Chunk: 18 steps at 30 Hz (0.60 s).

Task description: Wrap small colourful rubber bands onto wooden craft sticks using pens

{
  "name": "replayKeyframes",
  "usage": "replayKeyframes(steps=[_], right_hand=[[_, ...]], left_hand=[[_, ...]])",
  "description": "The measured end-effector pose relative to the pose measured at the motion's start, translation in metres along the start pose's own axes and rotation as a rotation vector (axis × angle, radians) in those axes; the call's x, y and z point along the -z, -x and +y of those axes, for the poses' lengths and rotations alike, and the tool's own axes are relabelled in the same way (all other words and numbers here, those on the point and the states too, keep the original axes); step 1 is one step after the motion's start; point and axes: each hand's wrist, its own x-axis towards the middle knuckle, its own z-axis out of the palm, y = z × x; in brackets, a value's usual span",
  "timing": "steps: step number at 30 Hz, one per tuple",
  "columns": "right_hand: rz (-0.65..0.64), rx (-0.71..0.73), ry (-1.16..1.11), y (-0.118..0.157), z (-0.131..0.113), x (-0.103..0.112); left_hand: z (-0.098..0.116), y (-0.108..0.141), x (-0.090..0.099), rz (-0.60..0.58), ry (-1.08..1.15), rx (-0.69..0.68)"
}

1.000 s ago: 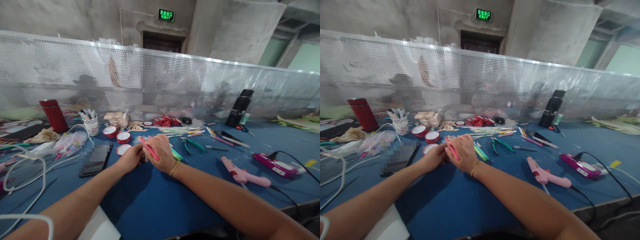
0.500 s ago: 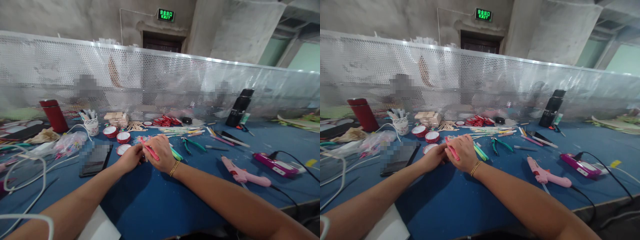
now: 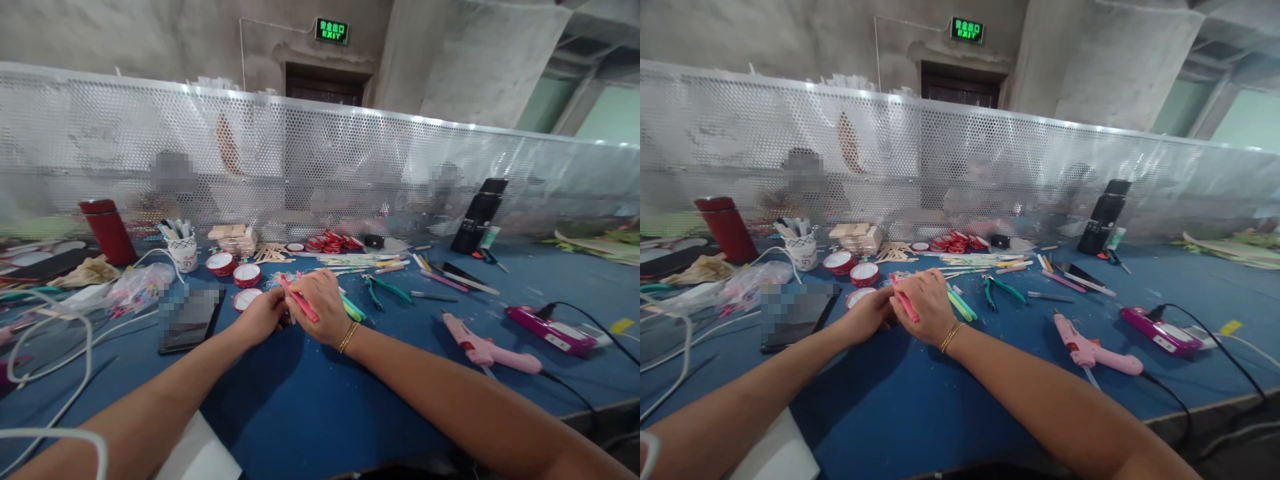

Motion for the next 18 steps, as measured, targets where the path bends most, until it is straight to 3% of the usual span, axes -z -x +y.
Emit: replayKeyframes(steps=[6, 12, 18], right_hand=[[0.01, -0.079, 0.042, 0.0003, 0.0017, 0.0], [-0.007, -0.015, 0.013, 0.0007, 0.0017, -0.0014], [0.012, -0.064, 0.035, 0.0, 0.0022, -0.0002]], left_hand=[[-0.0023, -0.0016, -0.0005, 0.006, 0.005, 0.008], [-0.001, -0.0006, -0.0002, 0.003, -0.006, 0.005], [-0.0028, -0.0023, -0.0002, 0.008, -0.025, 0.01]])
